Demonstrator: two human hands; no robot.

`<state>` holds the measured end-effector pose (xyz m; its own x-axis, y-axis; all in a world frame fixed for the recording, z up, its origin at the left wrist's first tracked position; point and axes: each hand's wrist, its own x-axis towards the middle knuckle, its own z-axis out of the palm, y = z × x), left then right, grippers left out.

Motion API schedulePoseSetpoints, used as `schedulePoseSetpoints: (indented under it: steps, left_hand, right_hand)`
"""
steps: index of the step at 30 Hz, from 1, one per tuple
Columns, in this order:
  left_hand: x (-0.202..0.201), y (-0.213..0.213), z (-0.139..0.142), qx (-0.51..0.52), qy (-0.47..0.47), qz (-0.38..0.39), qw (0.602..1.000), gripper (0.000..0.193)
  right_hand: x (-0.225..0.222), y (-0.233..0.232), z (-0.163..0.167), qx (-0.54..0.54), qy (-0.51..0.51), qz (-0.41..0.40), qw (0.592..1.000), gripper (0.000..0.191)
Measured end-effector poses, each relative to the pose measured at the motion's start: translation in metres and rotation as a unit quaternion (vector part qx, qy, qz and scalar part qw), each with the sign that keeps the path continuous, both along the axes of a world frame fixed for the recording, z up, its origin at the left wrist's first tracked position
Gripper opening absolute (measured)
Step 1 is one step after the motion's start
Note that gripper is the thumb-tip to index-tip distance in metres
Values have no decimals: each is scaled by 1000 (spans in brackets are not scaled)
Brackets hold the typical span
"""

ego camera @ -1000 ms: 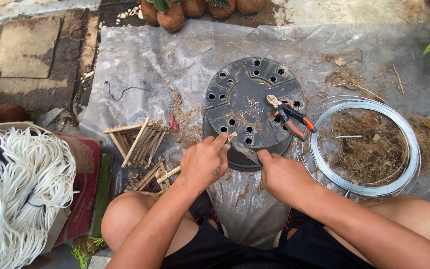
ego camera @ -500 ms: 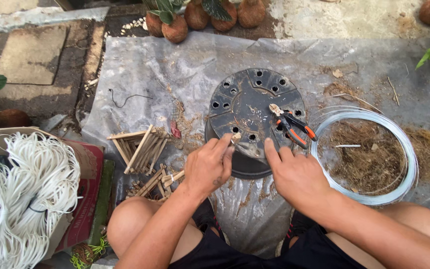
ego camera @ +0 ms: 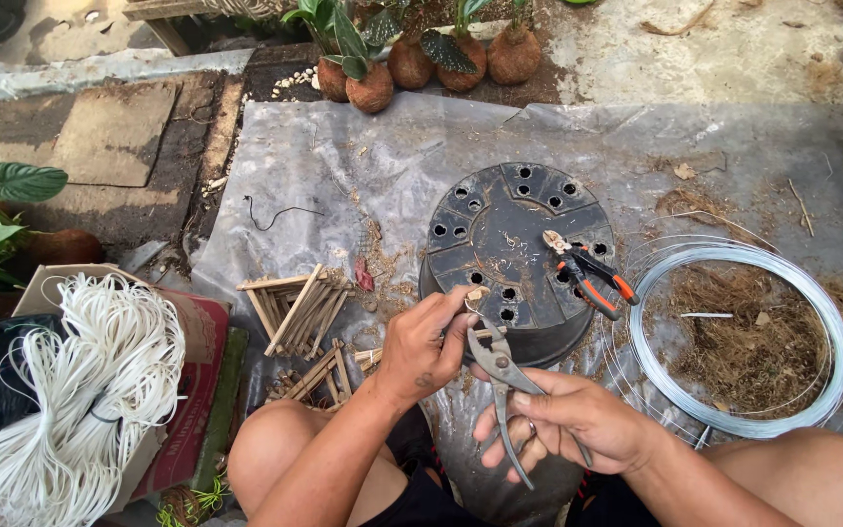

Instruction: The person sits on the ground assembling small triangular trellis frames from thin wooden sticks. They align sticks, twist binding wire by hand around the joints, and use pliers and wire cutters to tighten and trim the wire, adding finished frames to a pile.

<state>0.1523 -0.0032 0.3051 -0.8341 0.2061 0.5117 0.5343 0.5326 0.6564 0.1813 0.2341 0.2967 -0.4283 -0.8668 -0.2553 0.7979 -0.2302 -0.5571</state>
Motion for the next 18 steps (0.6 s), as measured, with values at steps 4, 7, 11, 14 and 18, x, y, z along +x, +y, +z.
schedulePoseSetpoints:
  steps: [4, 7, 11, 14, 18]
  left_hand:
    - [-1, 1, -1, 6, -18, 1, 1000, 34]
    - [-2, 0, -3, 11, -16, -9, 1000, 34]
    - [-1, 0, -4, 4, -20, -27, 999, 35]
    - [-1, 1, -4, 3, -22, -34, 999, 35]
    - [0, 0, -5, 9, -18, -35, 999, 36]
  right_hand:
    - [-3, 3, 4, -3, -2, -8, 1000, 60]
    - [-4, 6, 5, 15, -11, -16, 1000, 60]
    - [-4, 7, 3, 14, -9, -16, 1000, 59]
    - [-4, 7, 2, 13, -9, -22, 1000, 59]
    - [-2, 7, -1, 8, -29, -33, 999, 60]
